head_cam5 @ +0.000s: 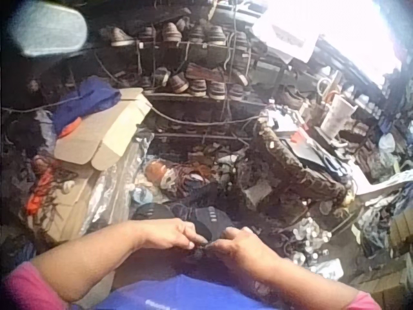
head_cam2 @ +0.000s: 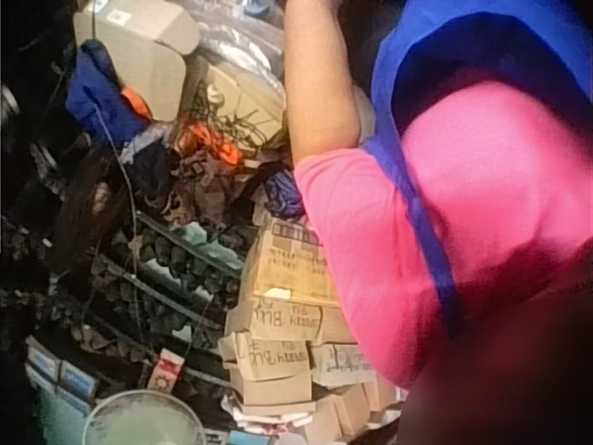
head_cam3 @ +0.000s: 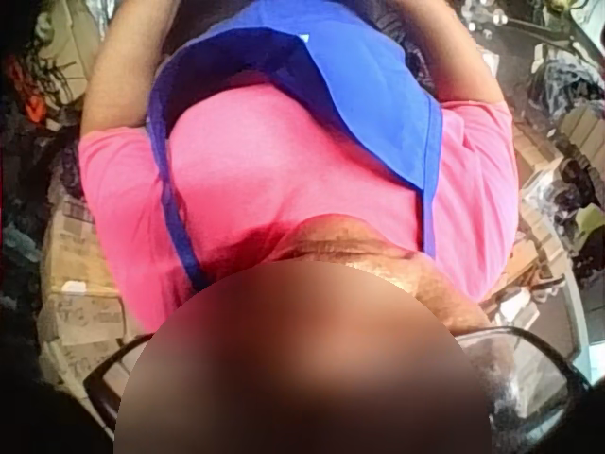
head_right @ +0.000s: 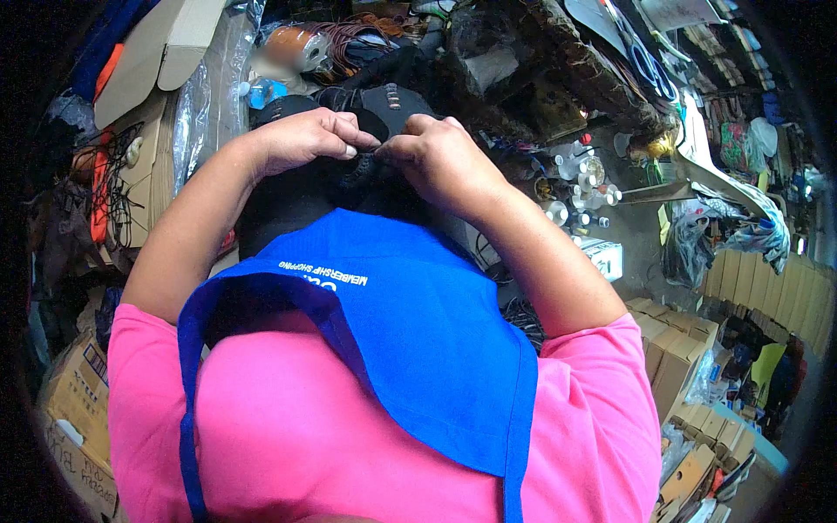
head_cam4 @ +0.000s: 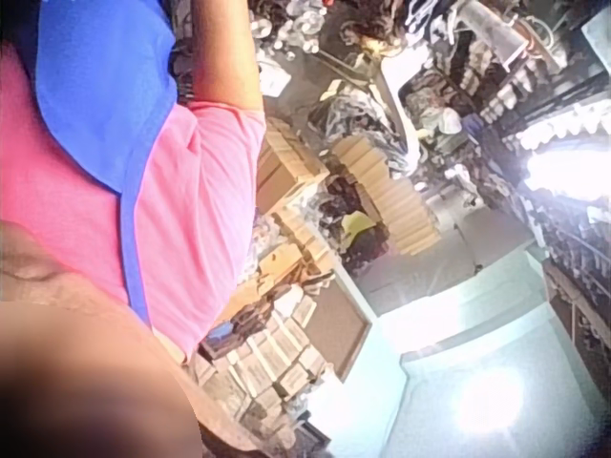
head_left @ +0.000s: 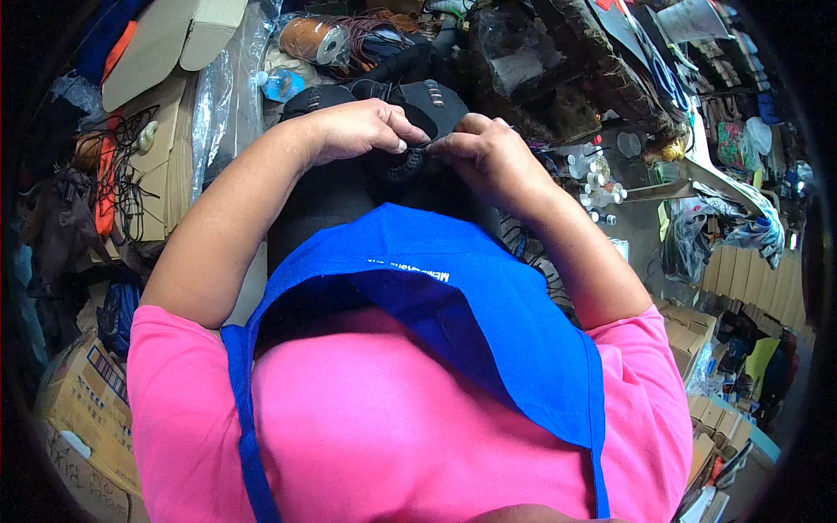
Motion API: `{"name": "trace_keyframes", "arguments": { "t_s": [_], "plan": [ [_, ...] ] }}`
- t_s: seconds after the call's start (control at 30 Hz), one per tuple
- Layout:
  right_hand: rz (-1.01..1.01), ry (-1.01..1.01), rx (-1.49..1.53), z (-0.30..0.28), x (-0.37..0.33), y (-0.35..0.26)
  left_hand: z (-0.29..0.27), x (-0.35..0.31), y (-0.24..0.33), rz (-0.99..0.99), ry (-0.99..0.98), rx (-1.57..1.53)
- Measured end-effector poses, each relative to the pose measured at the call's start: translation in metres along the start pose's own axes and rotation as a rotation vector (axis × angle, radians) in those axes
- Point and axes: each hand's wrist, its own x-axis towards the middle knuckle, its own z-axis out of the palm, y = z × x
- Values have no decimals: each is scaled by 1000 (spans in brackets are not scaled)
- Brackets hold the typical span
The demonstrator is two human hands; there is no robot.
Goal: Sewing and trimming the edge of a black shoe using a needle and scissors.
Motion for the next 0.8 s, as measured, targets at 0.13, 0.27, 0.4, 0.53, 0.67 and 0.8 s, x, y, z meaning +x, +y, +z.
{"name": "trace_keyframes", "arguments": {
  "t_s": [0.13, 0.27, 0.4, 0.53, 0.67, 0.8],
  "plan": [
    [-14, -164, -176, -18, 16, -16, 0, 3, -2, 23, -15, 32],
    [-118, -254, -411, -26, 31, -26, -2, 3, 1, 45, -36, 111],
    [-189, -317, -421, -23, 45, -10, -2, 11, 11, 42, 35, 365],
    [-117, -353, -191, -17, 48, 11, -5, 23, 2, 108, 155, 269],
    [-19, -293, -9, -22, 43, 20, -11, 27, -1, 91, 174, 266],
    [61, -273, 34, -7, 43, 24, -10, 34, -7, 78, 176, 292]
  ]
}}
